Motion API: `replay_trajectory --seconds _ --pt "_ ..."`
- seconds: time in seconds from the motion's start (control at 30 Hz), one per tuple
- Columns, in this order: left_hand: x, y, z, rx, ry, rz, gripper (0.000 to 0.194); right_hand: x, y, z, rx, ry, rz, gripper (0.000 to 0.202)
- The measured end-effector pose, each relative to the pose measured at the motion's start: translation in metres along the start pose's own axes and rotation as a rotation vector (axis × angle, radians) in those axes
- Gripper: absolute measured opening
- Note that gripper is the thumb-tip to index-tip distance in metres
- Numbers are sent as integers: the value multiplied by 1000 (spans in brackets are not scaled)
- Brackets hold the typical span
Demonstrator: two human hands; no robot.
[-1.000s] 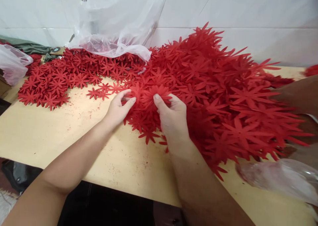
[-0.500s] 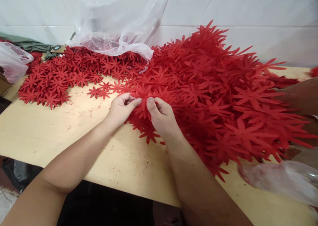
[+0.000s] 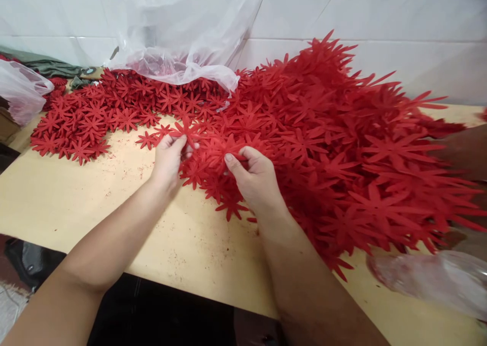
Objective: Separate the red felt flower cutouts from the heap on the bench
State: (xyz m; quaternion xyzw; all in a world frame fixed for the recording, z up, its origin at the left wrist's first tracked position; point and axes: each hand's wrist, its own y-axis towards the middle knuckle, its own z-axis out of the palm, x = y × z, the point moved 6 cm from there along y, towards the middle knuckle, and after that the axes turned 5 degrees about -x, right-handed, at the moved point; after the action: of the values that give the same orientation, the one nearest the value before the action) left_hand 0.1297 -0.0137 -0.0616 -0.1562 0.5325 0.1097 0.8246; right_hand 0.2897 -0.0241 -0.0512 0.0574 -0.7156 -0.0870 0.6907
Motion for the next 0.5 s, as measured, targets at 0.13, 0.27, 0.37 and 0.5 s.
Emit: replay_trajectory --seconds 0.13,0.27,0.37,0.5 --pt "-1 3 1 36 15 4 10 -3 2 -4 -75 99 -6 23" --pt "4 -6 14 164 76 6 23 -5 2 -5 -103 116 -13 22" --pt "5 -9 15 182 137 47 32 -4 2 -8 -126 94 1 27" --pt "11 -7 14 213 166 12 36 -2 2 -11 -137 60 8 35"
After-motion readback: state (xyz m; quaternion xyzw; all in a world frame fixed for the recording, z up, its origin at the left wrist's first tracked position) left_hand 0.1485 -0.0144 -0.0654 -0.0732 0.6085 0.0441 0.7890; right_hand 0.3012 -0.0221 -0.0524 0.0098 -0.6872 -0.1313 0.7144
